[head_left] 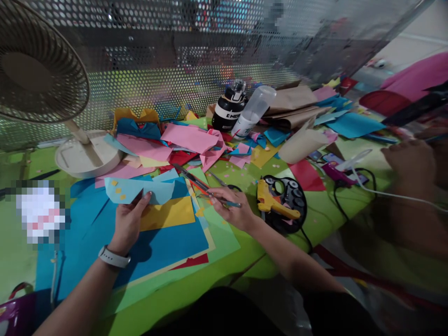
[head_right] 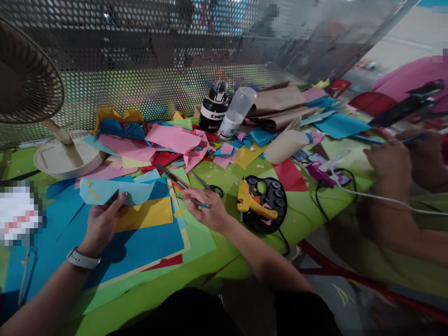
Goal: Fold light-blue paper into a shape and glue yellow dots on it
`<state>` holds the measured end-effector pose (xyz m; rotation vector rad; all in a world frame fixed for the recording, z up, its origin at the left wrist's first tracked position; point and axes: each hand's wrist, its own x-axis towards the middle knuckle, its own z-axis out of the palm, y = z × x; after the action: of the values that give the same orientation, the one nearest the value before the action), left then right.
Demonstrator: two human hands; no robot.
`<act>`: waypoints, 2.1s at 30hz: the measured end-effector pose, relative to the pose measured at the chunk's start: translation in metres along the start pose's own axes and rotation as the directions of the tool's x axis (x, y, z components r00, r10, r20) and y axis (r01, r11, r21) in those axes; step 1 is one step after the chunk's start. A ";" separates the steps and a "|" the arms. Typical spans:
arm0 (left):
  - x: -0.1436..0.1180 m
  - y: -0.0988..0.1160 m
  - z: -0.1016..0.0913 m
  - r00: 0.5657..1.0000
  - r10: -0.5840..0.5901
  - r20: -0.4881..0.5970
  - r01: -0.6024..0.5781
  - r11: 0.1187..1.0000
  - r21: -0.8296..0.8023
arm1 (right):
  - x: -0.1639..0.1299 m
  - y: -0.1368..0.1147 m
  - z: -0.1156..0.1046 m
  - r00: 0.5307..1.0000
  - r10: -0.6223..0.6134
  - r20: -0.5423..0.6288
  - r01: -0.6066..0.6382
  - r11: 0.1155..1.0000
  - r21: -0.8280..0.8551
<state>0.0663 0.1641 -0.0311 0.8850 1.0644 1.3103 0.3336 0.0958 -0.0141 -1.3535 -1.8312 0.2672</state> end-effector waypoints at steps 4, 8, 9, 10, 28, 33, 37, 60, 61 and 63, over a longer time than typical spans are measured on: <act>-0.001 0.002 0.002 1.000 -0.019 -0.011 0.019 1.000 -0.006 | 0.001 0.002 0.005 0.990 0.143 -0.008 -0.140 0.980 0.143; -0.002 0.003 0.003 0.999 -0.034 -0.030 0.035 0.999 0.006 | 0.004 0.007 0.009 0.951 0.308 0.009 -0.296 0.907 0.300; -0.002 0.004 0.003 0.999 -0.032 -0.030 0.032 0.999 0.010 | 0.005 0.009 0.010 0.945 0.327 0.011 -0.313 0.891 0.329; -0.002 0.004 0.003 0.999 -0.030 -0.030 0.031 0.999 0.014 | 0.006 0.010 0.010 0.940 0.342 0.013 -0.324 0.877 0.354; -0.001 0.003 0.001 0.999 -0.023 -0.028 0.024 0.999 0.033 | 0.003 0.016 0.011 0.995 0.062 -0.081 -0.056 0.996 0.074; -0.002 0.004 0.002 0.999 -0.024 -0.026 0.025 0.999 0.033 | 0.004 0.017 0.010 0.996 0.092 -0.023 -0.089 0.991 0.095; -0.002 0.004 0.002 0.999 -0.021 -0.026 0.022 0.999 0.029 | 0.003 0.017 0.011 0.991 0.133 0.015 -0.134 0.982 0.135; -0.001 0.003 0.000 0.999 -0.031 -0.017 0.032 0.998 0.046 | 0.005 0.018 0.012 0.998 0.058 0.005 -0.058 0.997 0.055; -0.001 0.002 0.000 0.999 -0.030 -0.018 0.031 0.998 0.046 | 0.005 0.018 0.012 0.998 0.063 -0.006 -0.063 0.996 0.060; 0.000 0.001 -0.001 0.999 -0.029 -0.021 0.030 0.999 0.041 | 0.005 0.018 0.013 0.996 0.083 -0.016 -0.082 0.993 0.082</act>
<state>0.0652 0.1640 -0.0304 0.8855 1.1202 1.2793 0.3364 0.1106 -0.0307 -1.3727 -1.7320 0.3664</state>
